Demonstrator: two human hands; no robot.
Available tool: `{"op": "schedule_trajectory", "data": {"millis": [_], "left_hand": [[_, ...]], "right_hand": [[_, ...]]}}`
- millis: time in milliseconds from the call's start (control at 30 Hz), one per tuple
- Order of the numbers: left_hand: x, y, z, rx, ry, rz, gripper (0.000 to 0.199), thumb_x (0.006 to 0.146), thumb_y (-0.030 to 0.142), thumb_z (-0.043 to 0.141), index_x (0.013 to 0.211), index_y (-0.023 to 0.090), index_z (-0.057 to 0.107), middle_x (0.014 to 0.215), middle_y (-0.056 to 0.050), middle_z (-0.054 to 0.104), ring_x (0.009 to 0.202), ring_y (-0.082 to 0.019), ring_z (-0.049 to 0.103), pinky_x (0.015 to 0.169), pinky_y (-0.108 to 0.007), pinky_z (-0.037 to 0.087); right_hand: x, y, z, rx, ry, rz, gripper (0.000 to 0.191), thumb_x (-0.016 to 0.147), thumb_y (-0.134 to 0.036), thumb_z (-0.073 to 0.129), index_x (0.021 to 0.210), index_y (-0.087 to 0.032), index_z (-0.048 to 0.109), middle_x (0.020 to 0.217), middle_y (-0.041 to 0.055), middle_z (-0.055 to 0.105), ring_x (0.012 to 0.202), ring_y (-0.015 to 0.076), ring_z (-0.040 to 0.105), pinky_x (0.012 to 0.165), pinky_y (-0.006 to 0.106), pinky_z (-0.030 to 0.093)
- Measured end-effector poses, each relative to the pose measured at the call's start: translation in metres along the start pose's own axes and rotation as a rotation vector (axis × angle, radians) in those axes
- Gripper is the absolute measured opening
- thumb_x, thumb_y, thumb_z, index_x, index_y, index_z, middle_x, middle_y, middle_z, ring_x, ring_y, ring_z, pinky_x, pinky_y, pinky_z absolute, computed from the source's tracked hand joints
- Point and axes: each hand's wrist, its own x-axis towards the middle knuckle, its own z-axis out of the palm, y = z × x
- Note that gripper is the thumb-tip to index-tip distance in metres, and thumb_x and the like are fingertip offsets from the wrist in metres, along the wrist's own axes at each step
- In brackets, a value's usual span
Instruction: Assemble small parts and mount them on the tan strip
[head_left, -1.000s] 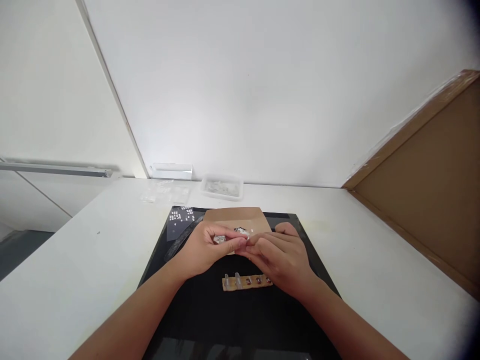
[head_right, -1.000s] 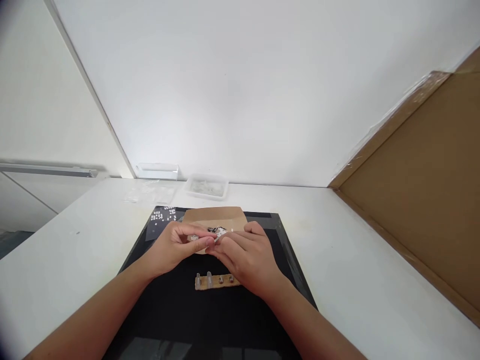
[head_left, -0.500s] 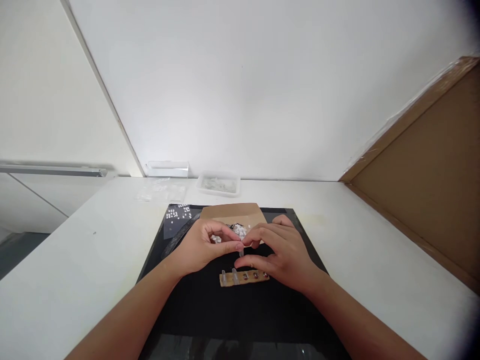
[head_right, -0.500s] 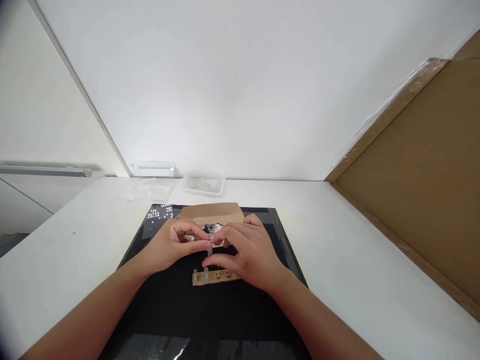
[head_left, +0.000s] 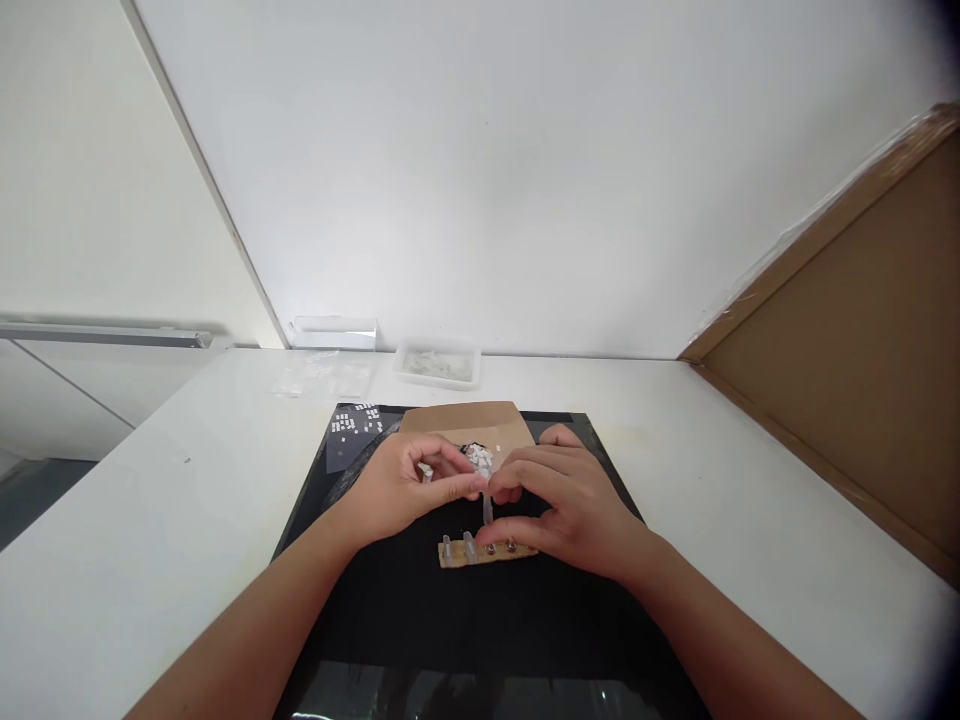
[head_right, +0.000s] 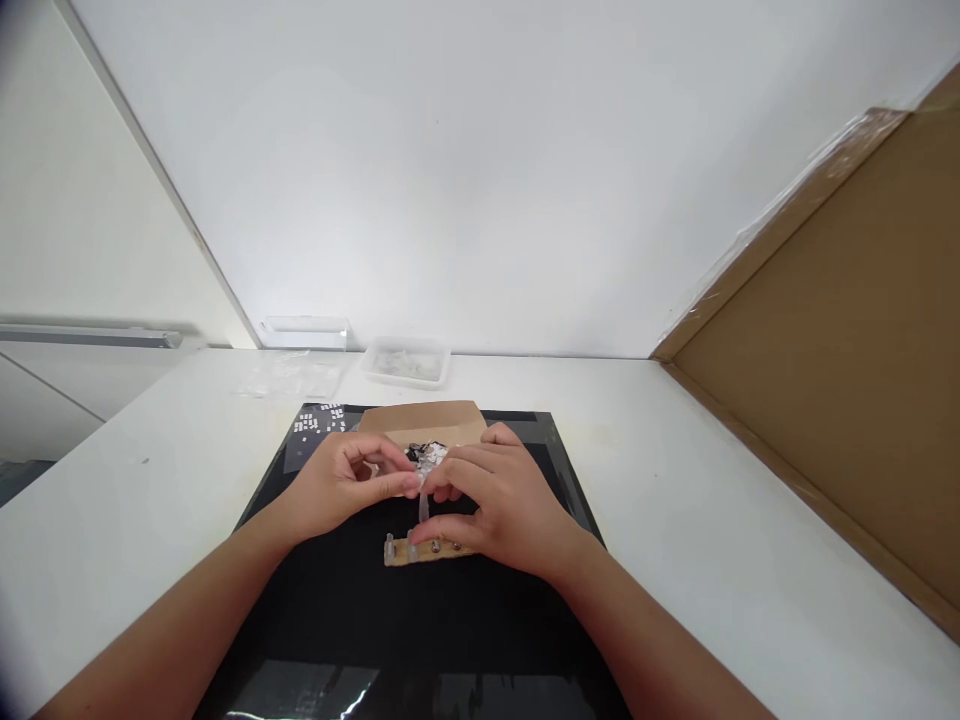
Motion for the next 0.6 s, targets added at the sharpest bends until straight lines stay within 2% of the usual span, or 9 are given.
{"op": "schedule_trajectory", "data": {"millis": [133, 233, 400, 500, 600], "left_hand": [[0.002, -0.001, -0.01, 0.289, 0.168, 0.103, 0.03, 0.089, 0.048, 0.072, 0.086, 0.019, 0.075, 0.063, 0.0, 0.071, 0.055, -0.012, 0.062, 0.053, -0.022, 0.047], [0.003, -0.004, -0.013, 0.539, 0.226, 0.251, 0.032, 0.096, 0.043, 0.064, 0.076, 0.019, 0.072, 0.062, 0.001, 0.067, 0.055, -0.011, 0.056, 0.054, -0.023, 0.042], [0.002, -0.01, -0.008, 0.704, 0.181, 0.436, 0.032, 0.098, 0.036, 0.059, 0.074, 0.018, 0.067, 0.062, 0.001, 0.062, 0.059, -0.011, 0.054, 0.059, -0.025, 0.039], [0.002, -0.012, -0.007, 0.785, 0.198, 0.464, 0.037, 0.101, 0.034, 0.053, 0.068, 0.018, 0.06, 0.058, 0.002, 0.056, 0.055, -0.011, 0.048, 0.057, -0.027, 0.035], [0.002, -0.013, -0.008, 0.843, 0.212, 0.464, 0.037, 0.102, 0.032, 0.051, 0.069, 0.018, 0.059, 0.059, 0.002, 0.056, 0.057, -0.012, 0.048, 0.058, -0.027, 0.036]], "right_hand": [[0.0, -0.002, -0.004, 0.105, -0.213, 0.035, 0.039, 0.078, -0.058, 0.082, 0.087, -0.023, 0.066, 0.077, -0.006, 0.069, 0.067, 0.0111, 0.063, 0.077, 0.034, 0.035], [-0.001, -0.002, -0.006, 0.135, -0.321, 0.069, 0.041, 0.074, -0.059, 0.085, 0.084, -0.023, 0.068, 0.077, -0.0057, 0.068, 0.067, 0.0116, 0.061, 0.077, 0.033, 0.038], [-0.002, 0.003, -0.004, 0.154, -0.347, 0.092, 0.042, 0.072, -0.061, 0.085, 0.078, -0.023, 0.069, 0.073, -0.005, 0.067, 0.066, 0.0126, 0.06, 0.074, 0.033, 0.039], [-0.003, 0.006, -0.001, 0.159, -0.344, 0.09, 0.042, 0.071, -0.06, 0.086, 0.077, -0.023, 0.07, 0.072, -0.0052, 0.067, 0.067, 0.0126, 0.06, 0.075, 0.032, 0.04], [-0.005, 0.009, 0.001, 0.164, -0.345, 0.088, 0.04, 0.07, -0.059, 0.087, 0.079, -0.023, 0.071, 0.072, -0.0056, 0.067, 0.067, 0.0123, 0.06, 0.075, 0.032, 0.039]]}}
